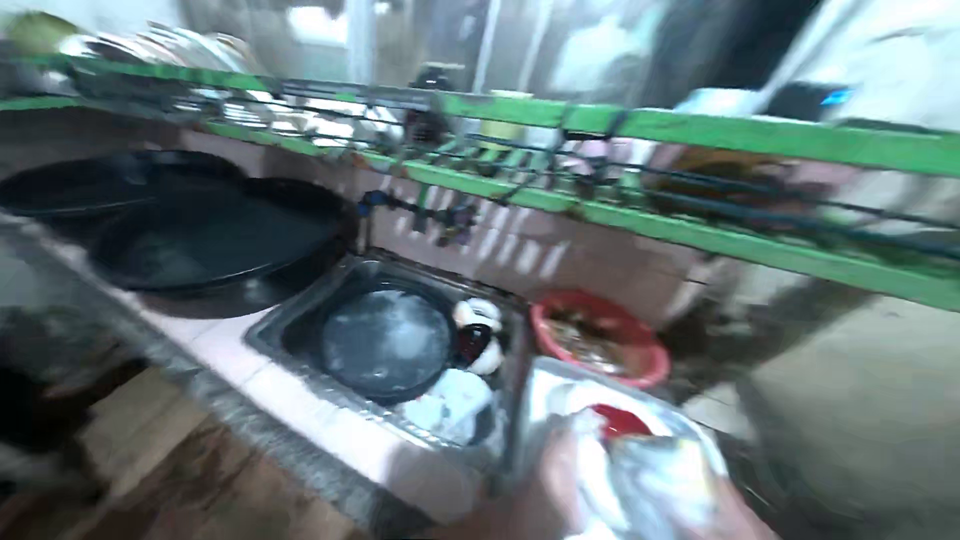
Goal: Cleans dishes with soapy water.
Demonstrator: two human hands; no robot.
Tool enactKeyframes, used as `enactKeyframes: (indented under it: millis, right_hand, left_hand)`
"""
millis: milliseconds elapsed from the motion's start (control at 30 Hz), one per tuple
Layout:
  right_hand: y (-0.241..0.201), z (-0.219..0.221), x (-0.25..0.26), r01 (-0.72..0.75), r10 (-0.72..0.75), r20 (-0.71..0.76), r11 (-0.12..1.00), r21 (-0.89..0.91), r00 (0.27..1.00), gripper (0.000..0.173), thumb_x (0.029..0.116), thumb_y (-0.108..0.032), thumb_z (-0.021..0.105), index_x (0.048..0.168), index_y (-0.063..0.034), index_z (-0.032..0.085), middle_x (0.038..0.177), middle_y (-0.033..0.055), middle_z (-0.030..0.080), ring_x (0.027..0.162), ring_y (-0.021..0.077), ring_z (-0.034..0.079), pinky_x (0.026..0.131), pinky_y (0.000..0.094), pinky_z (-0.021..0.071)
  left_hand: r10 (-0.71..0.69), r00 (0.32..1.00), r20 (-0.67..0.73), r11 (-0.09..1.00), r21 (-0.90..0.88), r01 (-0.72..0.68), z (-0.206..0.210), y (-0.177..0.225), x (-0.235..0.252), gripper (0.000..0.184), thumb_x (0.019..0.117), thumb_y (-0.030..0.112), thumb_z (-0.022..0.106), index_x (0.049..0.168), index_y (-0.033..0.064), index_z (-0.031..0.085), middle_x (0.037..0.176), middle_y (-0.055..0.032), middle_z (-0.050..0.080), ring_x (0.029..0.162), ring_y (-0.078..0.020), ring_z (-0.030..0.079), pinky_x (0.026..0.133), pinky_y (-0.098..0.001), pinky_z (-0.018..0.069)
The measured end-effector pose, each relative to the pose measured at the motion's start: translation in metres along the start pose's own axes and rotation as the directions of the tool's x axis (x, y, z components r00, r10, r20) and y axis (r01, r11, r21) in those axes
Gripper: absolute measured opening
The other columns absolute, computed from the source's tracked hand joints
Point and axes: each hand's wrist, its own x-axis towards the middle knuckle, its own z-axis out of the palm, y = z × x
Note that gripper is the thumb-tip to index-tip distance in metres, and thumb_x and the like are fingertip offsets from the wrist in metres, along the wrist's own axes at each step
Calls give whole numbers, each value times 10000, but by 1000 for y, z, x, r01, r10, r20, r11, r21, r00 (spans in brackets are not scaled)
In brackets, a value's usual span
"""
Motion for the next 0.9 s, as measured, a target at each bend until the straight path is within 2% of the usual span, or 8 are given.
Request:
enactKeyframes:
  millis: [100, 167, 300, 400, 500, 633, 733, 900]
  right_hand:
    - [-27, 27, -36, 153, -156, -8, 978, -145, 988, 675, 853, -157, 755, 1360, 195, 482, 1277, 381, 590, 1179, 447, 617, 1048, 532, 484]
    - [-27, 36, -44, 245, -256, -50, 957, -158, 965, 576, 854, -105, 718, 1321, 188, 553, 1299, 382, 590, 1215, 487, 600, 1069, 560, 470]
    - [-1, 33, -20, 243, -308, -140, 903, -353, 941, 476, 808, -85, 740, 1253, 73, 677, 1291, 269, 657, 1260, 462, 588, 1087, 596, 452]
    - [-6, 31, -20, 185, -215, 5, 829, -528, 977, 487, 802, -50, 746, 1284, -2, 686, 1264, 222, 682, 1241, 443, 600, 1048, 605, 477]
    - [-17, 39, -36, 242, -246, 56, 846, -476, 968, 480, 770, -5, 756, 1247, 2, 701, 1188, 185, 719, 1172, 384, 655, 1003, 537, 537]
    - [-22, 43, -32, 270, -330, -49, 841, -469, 943, 562, 713, 13, 795, 1266, 3, 693, 1217, 197, 712, 1198, 409, 646, 1016, 563, 525]
    - [-7, 43, -17, 240, -342, -101, 813, -530, 934, 536, 728, -10, 765, 1260, -5, 705, 1236, 223, 696, 1215, 469, 613, 1011, 634, 492]
    - [-19, 60, -32, 120, -178, -133, 926, -358, 975, 409, 789, -62, 762, 1178, 57, 716, 1155, 219, 725, 1128, 398, 673, 1003, 545, 526]
  left_hand:
    - [143, 984, 110, 909, 379, -175, -9, -14, 5, 331, 1064, 142, 478, 1312, -50, 583, 1222, -157, 652, 1105, -174, 629, 975, -338, 521]
    - [184, 969, 164, 760, 601, -247, -17, -17, 2, 336, 1054, 147, 478, 1286, -54, 614, 1222, -169, 670, 1133, -185, 639, 1010, -350, 517]
    - [61, 997, 43, 866, 495, -74, 6, -18, -9, 386, 1109, 208, 355, 1346, -36, 537, 1236, -172, 615, 1116, -193, 602, 976, -362, 507]
    - [46, 993, 108, 761, 640, -105, 3, -12, -6, 402, 1095, 212, 403, 1378, -37, 542, 1352, -189, 590, 1240, -217, 567, 1052, -377, 466]
    - [127, 955, 267, 668, 689, -281, -18, -8, 9, 384, 1052, 174, 425, 1298, -45, 623, 1330, -171, 623, 1249, -197, 579, 1077, -355, 459]
    - [19, 981, 193, 744, 653, -143, -11, -2, 1, 327, 1072, 135, 406, 1289, -20, 597, 1196, -119, 652, 1091, -136, 621, 967, -302, 509]
    - [-32, 990, 134, 733, 676, -68, -4, -5, -8, 372, 1104, 182, 359, 1367, -11, 537, 1281, -155, 608, 1168, -179, 588, 1005, -345, 492]
    - [153, 961, 232, 515, 811, -278, -4, 6, 3, 382, 985, 178, 529, 1297, -14, 638, 1287, -176, 648, 1235, -216, 595, 1068, -380, 463]
